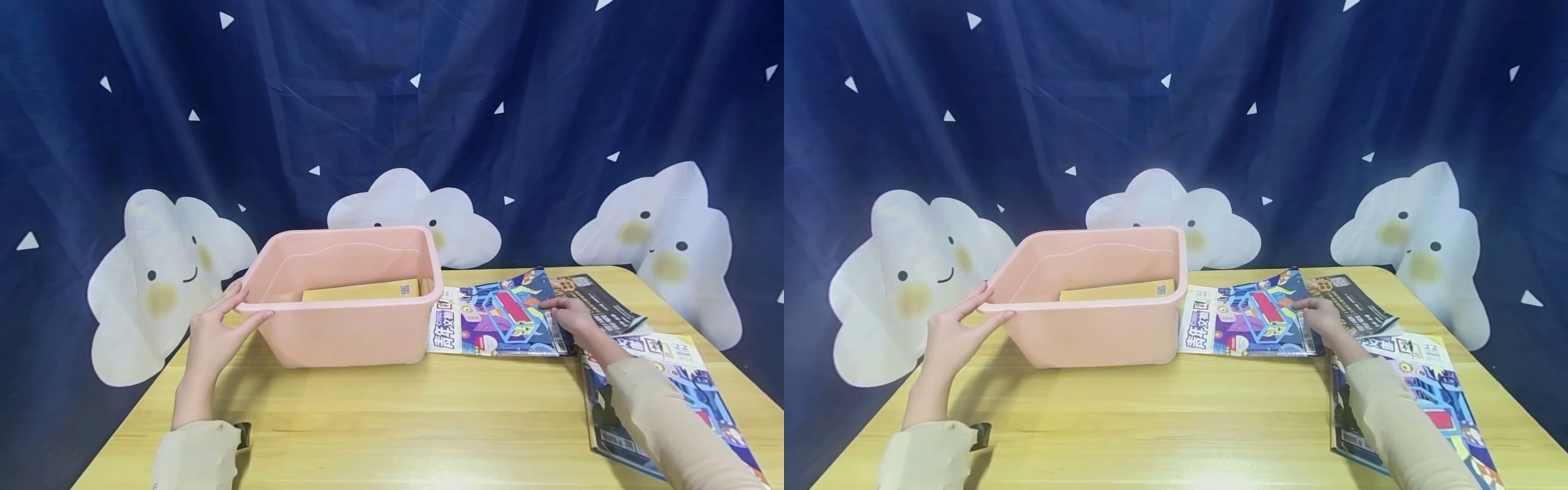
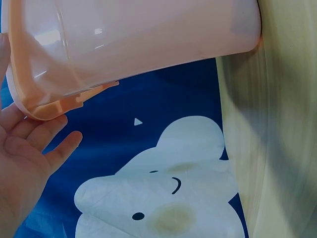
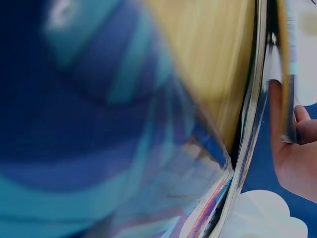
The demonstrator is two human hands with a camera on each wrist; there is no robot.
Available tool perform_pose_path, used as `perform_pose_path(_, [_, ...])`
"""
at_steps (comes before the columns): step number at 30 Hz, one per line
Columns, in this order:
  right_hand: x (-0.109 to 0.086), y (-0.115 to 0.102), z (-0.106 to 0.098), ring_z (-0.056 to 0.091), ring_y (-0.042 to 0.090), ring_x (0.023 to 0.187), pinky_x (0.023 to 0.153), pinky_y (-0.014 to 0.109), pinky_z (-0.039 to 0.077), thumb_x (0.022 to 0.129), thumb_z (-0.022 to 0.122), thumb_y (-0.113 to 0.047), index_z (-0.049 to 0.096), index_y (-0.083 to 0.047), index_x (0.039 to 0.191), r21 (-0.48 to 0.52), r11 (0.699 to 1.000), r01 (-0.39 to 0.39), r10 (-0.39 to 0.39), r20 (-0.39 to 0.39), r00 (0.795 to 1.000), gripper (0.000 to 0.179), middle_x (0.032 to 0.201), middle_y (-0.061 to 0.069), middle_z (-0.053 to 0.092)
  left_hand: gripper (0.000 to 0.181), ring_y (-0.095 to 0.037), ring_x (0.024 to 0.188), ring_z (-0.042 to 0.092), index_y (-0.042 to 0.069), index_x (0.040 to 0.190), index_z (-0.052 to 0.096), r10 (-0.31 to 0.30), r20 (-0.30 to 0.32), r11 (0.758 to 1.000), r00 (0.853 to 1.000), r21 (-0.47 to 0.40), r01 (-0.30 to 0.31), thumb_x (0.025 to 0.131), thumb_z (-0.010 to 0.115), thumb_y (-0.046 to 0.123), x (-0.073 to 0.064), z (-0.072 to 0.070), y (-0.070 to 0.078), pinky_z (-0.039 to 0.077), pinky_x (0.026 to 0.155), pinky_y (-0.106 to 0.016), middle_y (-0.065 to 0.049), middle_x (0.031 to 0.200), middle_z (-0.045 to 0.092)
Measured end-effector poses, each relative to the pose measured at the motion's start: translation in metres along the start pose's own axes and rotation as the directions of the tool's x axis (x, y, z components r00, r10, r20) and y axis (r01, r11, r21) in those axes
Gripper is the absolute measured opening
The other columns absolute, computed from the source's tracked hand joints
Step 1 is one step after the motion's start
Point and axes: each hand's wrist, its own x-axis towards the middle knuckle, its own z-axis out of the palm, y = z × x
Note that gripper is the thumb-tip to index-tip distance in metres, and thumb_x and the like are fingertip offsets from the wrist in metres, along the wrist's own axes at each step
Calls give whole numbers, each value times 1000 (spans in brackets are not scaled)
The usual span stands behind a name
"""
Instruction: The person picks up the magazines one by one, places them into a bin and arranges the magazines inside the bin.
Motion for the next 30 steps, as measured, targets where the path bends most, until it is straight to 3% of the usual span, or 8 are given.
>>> perform_pose_path(5, [2,2,3,43,27,81,57,22,36,90,36,5,53,16,114,-12,998,64,-65,-110,992,32,115,32,47,58,-37,117,48,-3,117,61,0,2,1000,1000,-12,0,68,82,22,1,0,-1,38,96,-50,-18,126,53])
perform_pose_path(8, [4,1,4,43,23,75,50,20,34,89,37,5,56,14,112,6,998,63,-62,-165,984,32,114,30,49,58,-37,117,48,-3,117,61,0,4,1000,1000,-20,0,68,82,21,0,-1,0,37,97,-50,-18,126,53])
perform_pose_path(16, [2,-9,0,42,25,103,69,14,34,90,37,4,49,17,119,144,988,61,-35,-179,983,34,124,31,45,57,-39,118,47,-3,117,61,7,0,1000,1000,-21,-7,69,81,21,0,-1,2,38,95,-52,-20,125,53])
perform_pose_path(22, [-2,-13,-11,46,5,83,64,12,42,94,35,0,47,14,123,232,973,-1,35,-142,989,35,132,29,37,58,-36,121,45,-1,120,59,0,31,999,1000,-37,1,72,79,25,-1,-2,1,36,97,-48,-18,128,52])
perform_pose_path(25, [-4,-13,-17,42,1,81,64,11,41,94,35,-1,50,11,123,262,965,-4,40,-133,990,35,134,27,33,59,-37,122,44,-1,122,57,-3,46,999,999,-49,5,73,78,26,-1,-2,1,36,98,-48,-19,129,50])
perform_pose_path(27, [-5,-13,-21,42,1,82,65,10,41,94,35,-1,57,5,119,279,960,12,25,-129,991,33,133,26,33,60,-37,122,44,-1,122,57,-2,46,999,999,-51,5,73,78,26,-1,-3,1,35,98,-49,-20,129,50])
perform_pose_path(30, [-9,-14,-25,42,0,82,65,10,41,95,36,-3,67,-19,101,308,951,14,24,-118,993,35,133,25,33,59,-37,122,44,-1,122,57,-1,35,999,999,-49,3,73,78,25,-1,-2,-1,35,99,-49,-20,129,51])
